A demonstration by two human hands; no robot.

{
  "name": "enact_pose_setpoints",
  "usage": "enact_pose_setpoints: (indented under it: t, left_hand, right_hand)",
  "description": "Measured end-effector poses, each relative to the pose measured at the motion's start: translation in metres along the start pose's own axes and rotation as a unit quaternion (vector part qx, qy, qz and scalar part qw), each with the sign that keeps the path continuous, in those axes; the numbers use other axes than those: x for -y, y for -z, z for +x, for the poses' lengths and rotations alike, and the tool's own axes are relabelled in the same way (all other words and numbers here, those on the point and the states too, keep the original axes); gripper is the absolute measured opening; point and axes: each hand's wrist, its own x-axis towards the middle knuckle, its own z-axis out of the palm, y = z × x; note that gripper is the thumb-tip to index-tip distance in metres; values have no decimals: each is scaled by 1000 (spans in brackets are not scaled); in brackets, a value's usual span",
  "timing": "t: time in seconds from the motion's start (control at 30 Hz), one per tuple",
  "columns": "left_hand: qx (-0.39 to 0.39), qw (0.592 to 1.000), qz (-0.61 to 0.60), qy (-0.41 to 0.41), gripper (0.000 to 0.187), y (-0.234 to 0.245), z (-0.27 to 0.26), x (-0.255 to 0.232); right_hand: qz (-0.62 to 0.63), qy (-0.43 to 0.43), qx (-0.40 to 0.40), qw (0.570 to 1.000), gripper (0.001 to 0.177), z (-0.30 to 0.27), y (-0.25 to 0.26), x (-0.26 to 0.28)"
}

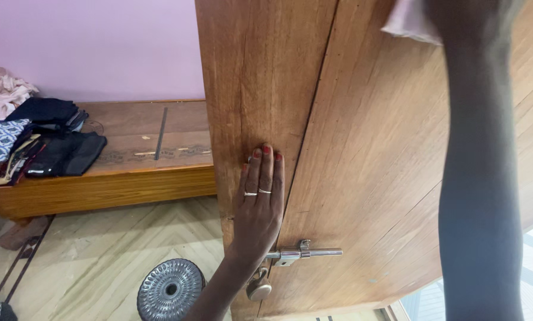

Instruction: The person wipes a wooden door with a pink cloth, focusing on the handle, latch, and surrounding wood. The person repeatedly wipes the same areas on both sides of the door, including the metal hardware and the wood surface.

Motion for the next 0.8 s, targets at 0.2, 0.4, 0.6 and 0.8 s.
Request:
enact_pose_setpoints:
  t: [0.2, 0.4, 0.6, 0.8]
  left_hand:
    - [10, 1000, -4, 4, 51, 5, 1, -3]
    - [16, 1000, 3, 0, 53, 6, 0, -5]
    - [12, 998, -56, 13, 57, 6, -3, -4]
    - [18, 1000, -3, 3, 56, -1, -4, -7]
  right_hand:
    - [50, -138, -13, 989, 66, -89, -22, -49]
    - [137, -300, 77, 941, 76, -313, -4, 42]
    - [102, -2, 138, 985, 79, -358, 1, 142]
    - [63, -151, 26, 986, 69, -259, 0, 72]
